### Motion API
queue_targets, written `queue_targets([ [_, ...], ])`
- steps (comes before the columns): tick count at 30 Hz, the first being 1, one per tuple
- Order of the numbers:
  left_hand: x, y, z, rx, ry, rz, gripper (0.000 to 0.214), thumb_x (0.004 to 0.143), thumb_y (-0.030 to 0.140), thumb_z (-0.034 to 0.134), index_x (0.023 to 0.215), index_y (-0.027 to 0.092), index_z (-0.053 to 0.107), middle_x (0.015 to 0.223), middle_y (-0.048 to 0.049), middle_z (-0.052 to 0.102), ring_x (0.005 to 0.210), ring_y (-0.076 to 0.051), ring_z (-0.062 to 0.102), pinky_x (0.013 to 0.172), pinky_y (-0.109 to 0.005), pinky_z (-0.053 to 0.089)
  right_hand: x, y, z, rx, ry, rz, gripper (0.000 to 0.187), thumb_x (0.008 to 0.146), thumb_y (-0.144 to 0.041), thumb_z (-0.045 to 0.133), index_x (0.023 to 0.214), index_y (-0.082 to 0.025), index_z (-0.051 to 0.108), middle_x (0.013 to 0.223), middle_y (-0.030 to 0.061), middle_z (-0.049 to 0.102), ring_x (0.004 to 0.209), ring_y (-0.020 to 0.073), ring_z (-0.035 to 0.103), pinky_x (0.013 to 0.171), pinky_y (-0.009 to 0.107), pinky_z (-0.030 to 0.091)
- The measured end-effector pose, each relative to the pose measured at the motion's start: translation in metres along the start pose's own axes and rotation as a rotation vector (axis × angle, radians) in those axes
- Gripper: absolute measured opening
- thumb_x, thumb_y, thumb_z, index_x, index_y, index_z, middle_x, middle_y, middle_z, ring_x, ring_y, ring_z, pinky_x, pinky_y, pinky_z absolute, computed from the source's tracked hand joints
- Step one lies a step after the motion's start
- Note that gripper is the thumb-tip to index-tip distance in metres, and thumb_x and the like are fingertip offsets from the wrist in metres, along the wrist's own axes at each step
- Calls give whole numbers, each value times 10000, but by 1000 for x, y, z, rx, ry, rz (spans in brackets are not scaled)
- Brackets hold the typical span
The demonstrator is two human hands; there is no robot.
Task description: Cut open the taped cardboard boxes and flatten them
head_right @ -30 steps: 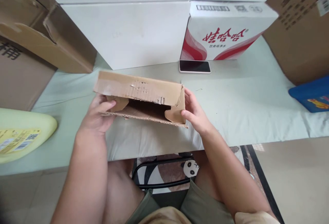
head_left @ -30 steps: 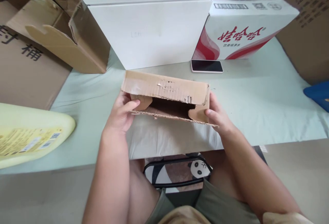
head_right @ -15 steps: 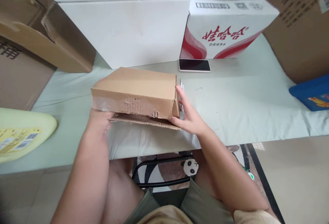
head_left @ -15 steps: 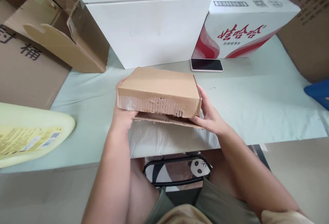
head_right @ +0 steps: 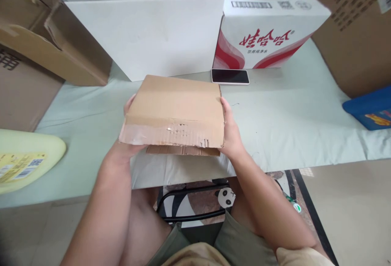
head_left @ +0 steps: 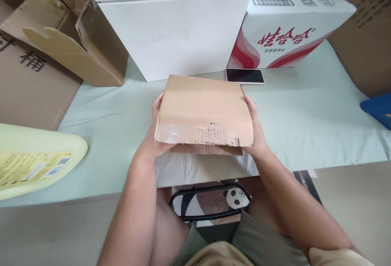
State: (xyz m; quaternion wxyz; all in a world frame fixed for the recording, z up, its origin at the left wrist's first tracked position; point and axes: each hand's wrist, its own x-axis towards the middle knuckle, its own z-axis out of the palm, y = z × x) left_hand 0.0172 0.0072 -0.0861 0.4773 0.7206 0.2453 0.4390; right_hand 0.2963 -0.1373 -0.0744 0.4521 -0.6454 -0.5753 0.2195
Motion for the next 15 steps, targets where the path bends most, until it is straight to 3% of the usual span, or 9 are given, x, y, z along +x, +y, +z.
queue_targets([
  [3,0,5,0,6,-76,-27,1311,520,654,1009,1608,416,319,1686,-135,379,1553,-408,424,1267,-600,412,-2,2,1,39,98,-60,1104,823,-793,692,1660,-326,145,1691,182,401,1539,387,492,1268,603,428],
  [7,1,2,0,67,-73,9,1325,546,717,969,1629,426,263,1696,-144,342,1541,-413,427,1251,-609,413,-3,4,4,6,159,-76,1039,855,-710,719,1651,-330,170,1673,185,409,1533,387,487,1252,607,441],
  [10,0,-1,3,98,-138,76,1317,628,725,927,1665,457,160,1731,-136,286,1562,-424,401,1256,-630,401,-1,7,9,17,225,-63,1058,814,-657,791,1632,-285,234,1573,197,527,1460,390,557,1205,620,482],
  [15,-3,-2,11,102,-218,66,1250,759,700,858,1688,455,59,1760,-144,250,1609,-430,328,1267,-631,389,7,17,16,21,444,25,853,789,-572,848,1478,-257,457,1413,162,659,1324,348,656,1158,591,530],
])
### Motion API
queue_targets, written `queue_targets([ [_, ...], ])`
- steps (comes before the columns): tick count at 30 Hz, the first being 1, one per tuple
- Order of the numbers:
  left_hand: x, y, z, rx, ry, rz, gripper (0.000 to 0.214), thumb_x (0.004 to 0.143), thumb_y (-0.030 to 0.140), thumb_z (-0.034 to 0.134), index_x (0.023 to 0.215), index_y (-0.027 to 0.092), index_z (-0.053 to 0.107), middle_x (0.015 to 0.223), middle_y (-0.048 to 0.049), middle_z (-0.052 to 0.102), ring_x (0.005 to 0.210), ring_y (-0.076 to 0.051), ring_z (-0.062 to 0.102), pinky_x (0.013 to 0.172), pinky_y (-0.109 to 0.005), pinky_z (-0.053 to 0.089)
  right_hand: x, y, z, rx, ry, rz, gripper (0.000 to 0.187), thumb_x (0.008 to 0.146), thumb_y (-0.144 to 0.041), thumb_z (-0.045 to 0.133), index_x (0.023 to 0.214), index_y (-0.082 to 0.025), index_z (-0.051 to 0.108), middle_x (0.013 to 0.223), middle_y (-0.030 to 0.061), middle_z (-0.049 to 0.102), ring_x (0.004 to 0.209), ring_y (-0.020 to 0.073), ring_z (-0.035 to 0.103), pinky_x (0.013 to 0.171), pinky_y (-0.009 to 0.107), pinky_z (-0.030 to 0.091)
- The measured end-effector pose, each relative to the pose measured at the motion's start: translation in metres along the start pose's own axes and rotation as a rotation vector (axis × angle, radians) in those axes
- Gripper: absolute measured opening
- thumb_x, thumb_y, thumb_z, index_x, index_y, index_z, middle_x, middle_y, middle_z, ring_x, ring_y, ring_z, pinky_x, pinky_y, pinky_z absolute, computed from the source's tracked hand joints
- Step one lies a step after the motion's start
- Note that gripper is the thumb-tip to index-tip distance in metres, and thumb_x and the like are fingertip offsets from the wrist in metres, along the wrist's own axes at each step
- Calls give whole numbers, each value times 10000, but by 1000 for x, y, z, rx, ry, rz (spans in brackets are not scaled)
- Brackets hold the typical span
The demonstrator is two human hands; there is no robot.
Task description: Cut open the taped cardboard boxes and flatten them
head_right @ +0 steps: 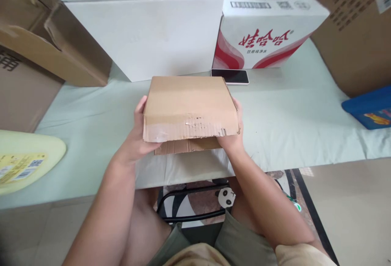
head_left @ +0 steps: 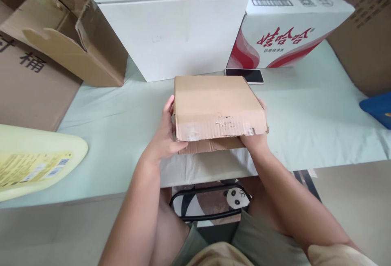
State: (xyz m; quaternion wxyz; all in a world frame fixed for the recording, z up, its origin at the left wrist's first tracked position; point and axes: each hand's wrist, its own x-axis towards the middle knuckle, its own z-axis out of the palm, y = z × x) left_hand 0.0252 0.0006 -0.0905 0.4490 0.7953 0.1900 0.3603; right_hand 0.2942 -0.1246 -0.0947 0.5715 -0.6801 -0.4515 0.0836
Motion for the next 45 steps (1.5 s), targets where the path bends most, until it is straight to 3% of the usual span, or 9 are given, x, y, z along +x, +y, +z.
queue_targets([
  [5,0,-2,2,-8,22,23,1282,726,669,900,1685,458,75,1768,-143,232,1632,-432,285,1276,-628,377,0,4,-3,-1,11,37,833,764,-549,878,1456,-286,495,1468,141,629,1344,357,646,1154,587,532],
  [11,3,0,-5,-39,242,-42,1256,596,649,983,1624,396,308,1697,-132,368,1571,-438,381,1291,-631,353,-5,-2,-5,177,-203,-65,763,901,-597,737,1536,-281,455,1487,146,626,1355,345,643,1140,570,548],
  [18,4,11,-11,-147,390,-102,1062,635,545,993,1532,422,438,1592,-77,509,1456,-403,527,1223,-613,442,-10,-9,-4,326,-303,-16,609,981,-609,653,1499,-312,536,1515,107,648,1331,307,675,1039,473,622],
  [27,3,20,-13,-182,448,-214,887,710,437,946,1488,390,522,1452,-72,594,1351,-376,589,1045,-524,609,-8,-11,-5,333,-231,-138,526,1004,-601,610,1438,-304,621,1400,95,724,1288,308,706,970,463,654],
  [32,1,13,-13,-204,396,-223,912,730,411,937,1515,412,473,1563,-87,500,1208,-348,648,839,-446,662,-12,-21,-5,107,4,-151,453,1049,-489,537,1441,-288,645,1378,97,731,1330,304,683,1112,534,591],
  [35,0,9,-14,-220,360,-184,905,747,432,928,1521,436,460,1563,-80,482,1161,-323,652,820,-422,646,-12,-23,-5,23,110,-151,418,1039,-385,538,1426,-287,662,1342,90,745,1310,287,697,1135,538,575],
  [39,-1,8,-15,-256,255,-80,873,759,465,910,1518,476,479,1496,-50,527,1229,-308,616,902,-426,622,-8,-20,-7,20,97,-24,380,937,-369,695,1294,-246,738,1184,82,800,1107,268,766,962,461,656],
  [41,0,8,-15,-309,247,-104,850,729,523,914,1482,468,523,1511,-40,530,1296,-321,589,954,-438,610,-6,-17,-7,72,70,95,315,940,-403,699,1185,-219,774,1092,75,812,1018,260,777,893,445,670],
  [45,2,11,-14,-396,438,-334,649,803,642,805,1386,429,613,1553,-47,524,1361,-343,565,1000,-459,591,-2,-13,-5,260,52,205,301,958,-470,687,1104,-230,794,1070,66,806,997,257,776,827,423,681],
])
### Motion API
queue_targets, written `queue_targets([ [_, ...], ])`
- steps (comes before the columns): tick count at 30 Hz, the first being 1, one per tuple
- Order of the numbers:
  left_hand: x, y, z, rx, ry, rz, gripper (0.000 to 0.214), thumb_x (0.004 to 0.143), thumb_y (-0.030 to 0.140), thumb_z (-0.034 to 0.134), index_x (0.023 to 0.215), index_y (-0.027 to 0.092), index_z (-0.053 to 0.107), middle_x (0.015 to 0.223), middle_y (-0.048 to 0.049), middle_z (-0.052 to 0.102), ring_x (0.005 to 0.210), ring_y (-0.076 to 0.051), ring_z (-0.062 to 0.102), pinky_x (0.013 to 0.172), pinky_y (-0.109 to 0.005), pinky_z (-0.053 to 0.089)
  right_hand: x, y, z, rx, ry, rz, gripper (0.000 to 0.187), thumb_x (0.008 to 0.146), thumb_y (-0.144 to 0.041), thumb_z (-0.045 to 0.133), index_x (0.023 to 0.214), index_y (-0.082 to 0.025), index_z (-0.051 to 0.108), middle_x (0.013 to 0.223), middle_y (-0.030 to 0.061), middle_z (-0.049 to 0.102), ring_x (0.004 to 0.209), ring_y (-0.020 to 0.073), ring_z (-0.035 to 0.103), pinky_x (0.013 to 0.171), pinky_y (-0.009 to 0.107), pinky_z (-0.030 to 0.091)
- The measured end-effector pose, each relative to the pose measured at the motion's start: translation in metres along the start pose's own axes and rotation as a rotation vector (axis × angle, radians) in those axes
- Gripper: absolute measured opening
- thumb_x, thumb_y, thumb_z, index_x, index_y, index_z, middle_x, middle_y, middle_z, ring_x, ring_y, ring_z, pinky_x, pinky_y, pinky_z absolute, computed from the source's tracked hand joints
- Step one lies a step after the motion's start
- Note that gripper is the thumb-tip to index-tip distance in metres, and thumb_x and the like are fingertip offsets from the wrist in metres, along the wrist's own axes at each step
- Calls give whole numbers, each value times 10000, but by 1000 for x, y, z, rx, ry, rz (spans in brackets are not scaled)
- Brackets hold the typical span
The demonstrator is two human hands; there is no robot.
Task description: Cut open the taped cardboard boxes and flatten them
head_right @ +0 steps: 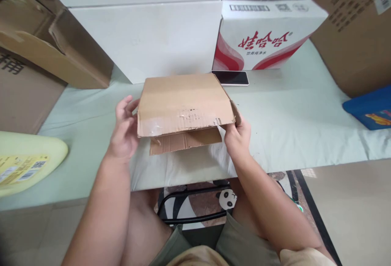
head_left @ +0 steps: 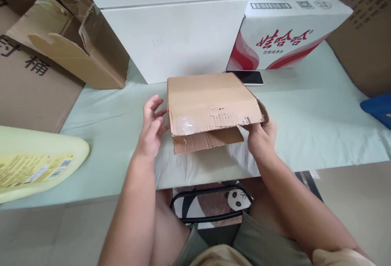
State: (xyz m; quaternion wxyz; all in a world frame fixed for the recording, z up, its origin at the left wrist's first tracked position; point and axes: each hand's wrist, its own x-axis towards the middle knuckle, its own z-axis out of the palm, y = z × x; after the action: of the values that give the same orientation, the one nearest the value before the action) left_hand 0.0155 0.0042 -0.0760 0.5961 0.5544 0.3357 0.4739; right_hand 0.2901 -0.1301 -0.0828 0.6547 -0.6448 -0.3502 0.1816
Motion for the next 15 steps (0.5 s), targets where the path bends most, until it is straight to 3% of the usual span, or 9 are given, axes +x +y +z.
queue_targets([
  [3,0,5,6,-35,121,-120,528,852,645,755,1293,369,667,1533,-60,578,1397,-342,565,1033,-456,579,-1,2,0,29,22,-79,327,927,-470,728,1177,-269,790,1099,65,802,1067,283,766,879,464,679],
  [5,0,9,11,-64,150,-122,502,850,652,751,1231,330,689,1459,-68,651,1390,-335,589,1035,-441,580,-4,3,-2,11,42,-177,326,919,-475,732,1178,-285,790,1096,63,801,1096,299,760,949,507,663],
  [9,-2,16,16,-165,193,-139,556,805,690,762,1164,270,704,1283,-80,748,1316,-340,659,1003,-437,605,-12,5,-7,8,0,-269,271,910,-489,736,1101,-307,798,1026,57,804,977,304,782,909,530,674],
  [12,-3,19,12,-167,171,-241,621,740,737,785,1075,218,721,1138,-120,783,1278,-392,686,973,-482,630,-12,9,-9,15,-6,-253,307,894,-500,760,1139,-317,785,1095,66,801,1076,337,774,983,576,652],
  [15,-5,21,3,-101,73,-260,637,721,744,796,1068,215,727,1086,-135,785,1274,-417,691,954,-513,644,-6,16,-10,44,20,-224,423,872,-554,777,1229,-328,753,1216,78,780,1192,360,747,1054,623,619],
])
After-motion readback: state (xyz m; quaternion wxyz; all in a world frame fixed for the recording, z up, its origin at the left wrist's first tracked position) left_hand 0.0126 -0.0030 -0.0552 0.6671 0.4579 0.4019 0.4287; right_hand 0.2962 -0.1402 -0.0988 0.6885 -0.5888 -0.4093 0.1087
